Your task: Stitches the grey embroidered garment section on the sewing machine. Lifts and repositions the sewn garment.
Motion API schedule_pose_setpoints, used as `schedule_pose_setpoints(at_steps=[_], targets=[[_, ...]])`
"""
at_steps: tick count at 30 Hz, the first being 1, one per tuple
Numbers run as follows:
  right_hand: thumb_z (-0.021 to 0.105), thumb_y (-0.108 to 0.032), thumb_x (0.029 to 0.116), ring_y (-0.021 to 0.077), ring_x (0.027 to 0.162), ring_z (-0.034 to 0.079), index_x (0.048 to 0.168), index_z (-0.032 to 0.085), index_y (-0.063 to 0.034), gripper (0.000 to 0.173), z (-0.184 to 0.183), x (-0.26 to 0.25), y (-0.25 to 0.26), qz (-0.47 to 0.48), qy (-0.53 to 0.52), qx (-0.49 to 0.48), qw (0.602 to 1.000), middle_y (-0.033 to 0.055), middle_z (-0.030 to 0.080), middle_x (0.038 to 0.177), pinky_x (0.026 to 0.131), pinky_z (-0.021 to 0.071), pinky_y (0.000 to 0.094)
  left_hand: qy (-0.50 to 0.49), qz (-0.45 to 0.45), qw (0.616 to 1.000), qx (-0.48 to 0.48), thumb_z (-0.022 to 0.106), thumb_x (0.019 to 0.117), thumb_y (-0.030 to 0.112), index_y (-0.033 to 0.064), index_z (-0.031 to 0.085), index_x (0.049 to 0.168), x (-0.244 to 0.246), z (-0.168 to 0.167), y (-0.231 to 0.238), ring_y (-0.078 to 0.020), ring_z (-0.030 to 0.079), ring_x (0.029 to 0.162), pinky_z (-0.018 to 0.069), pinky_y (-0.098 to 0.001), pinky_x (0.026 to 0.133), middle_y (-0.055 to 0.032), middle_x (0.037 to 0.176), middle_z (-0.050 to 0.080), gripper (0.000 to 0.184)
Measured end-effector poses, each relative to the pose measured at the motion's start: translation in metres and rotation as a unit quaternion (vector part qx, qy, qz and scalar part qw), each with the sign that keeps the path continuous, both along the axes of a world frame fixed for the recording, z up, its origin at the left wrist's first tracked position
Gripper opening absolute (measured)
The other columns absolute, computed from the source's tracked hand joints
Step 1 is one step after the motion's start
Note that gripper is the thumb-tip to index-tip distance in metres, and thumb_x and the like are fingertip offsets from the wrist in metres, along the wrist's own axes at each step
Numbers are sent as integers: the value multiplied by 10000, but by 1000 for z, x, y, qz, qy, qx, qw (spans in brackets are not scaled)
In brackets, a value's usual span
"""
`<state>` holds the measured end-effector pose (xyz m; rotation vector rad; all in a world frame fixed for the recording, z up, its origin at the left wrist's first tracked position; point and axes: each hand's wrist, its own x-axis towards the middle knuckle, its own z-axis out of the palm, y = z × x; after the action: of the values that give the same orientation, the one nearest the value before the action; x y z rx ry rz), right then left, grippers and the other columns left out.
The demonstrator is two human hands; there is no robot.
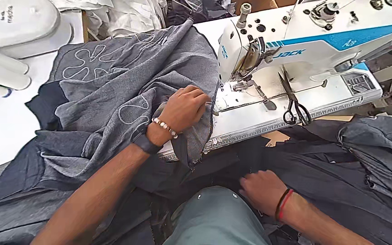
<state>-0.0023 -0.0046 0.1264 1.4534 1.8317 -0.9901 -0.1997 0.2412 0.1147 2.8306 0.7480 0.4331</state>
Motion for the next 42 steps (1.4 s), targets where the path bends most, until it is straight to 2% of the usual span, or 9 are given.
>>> schedule_pose_setpoints(at_steps=[4,8,14,17,24,28,36,39,42], targets=[[501,-391,1051,217,756,707,990,717,-149,330,-13,10,53,-110,190,377,900,36,704,858,602,574,463,-62,22,993,-98,419,1088,341,153,637,1386,11,-61,26,-220,451,1463,347,-443,1226,-10,1484,589,414],[570,-243,1015,225,974,713,1098,751,-117,235,-65,27,98,-225,173,575,768,56,746,1058,811,595,410,38,170,983,-54,351,1062,573,163,439,1572,-32,-75,19,-300,260,1564,167,-620,1248,-19,1661,369,661],[596,-159,982,213,976,699,1077,762,-98,201,-104,35,130,-284,178,642,689,77,734,1088,813,593,380,-10,42,999,-14,490,1015,213,107,613,1397,5,-39,-5,-306,408,1481,316,-518,1231,-86,1526,530,415],[589,-175,980,228,975,695,1045,761,-106,196,-112,29,132,-274,139,666,680,75,740,1088,792,574,391,-7,-80,997,-9,435,1059,314,180,669,1356,44,-44,-6,-237,491,1418,377,-449,1184,-18,1484,586,401],[588,-184,962,219,969,699,1000,776,-134,198,-117,25,125,-264,102,681,676,49,758,1066,804,560,382,67,-28,996,44,410,1053,326,155,703,1318,46,-46,49,-299,582,1270,431,-504,1047,-19,1380,663,430],[603,-176,951,219,975,696,989,779,-131,186,-116,24,126,-261,106,679,678,50,755,1050,803,561,378,54,-51,995,66,432,1032,309,102,720,982,66,-42,92,-299,629,1162,459,-500,964,-60,1097,737,359],[587,-183,959,242,989,691,1004,775,-125,202,-117,23,126,-255,92,678,683,61,752,1056,824,553,402,107,161,981,27,513,1004,330,72,494,1510,113,-37,154,-395,450,1427,312,-642,1137,-128,1562,496,568],[601,-175,955,238,988,694,992,776,-118,188,-118,24,125,-259,103,685,673,66,753,1046,827,558,392,42,235,969,58,519,972,207,49,643,1251,106,-18,144,-360,534,1326,400,-561,1066,-151,1309,657,344],[602,-172,949,231,985,699,977,774,-116,182,-118,23,126,-266,112,692,661,67,754,1038,841,563,391,-19,70,997,1,503,996,206,76,727,1019,63,-18,90,-330,619,1191,481,-520,1014,-104,1075,732,260]])
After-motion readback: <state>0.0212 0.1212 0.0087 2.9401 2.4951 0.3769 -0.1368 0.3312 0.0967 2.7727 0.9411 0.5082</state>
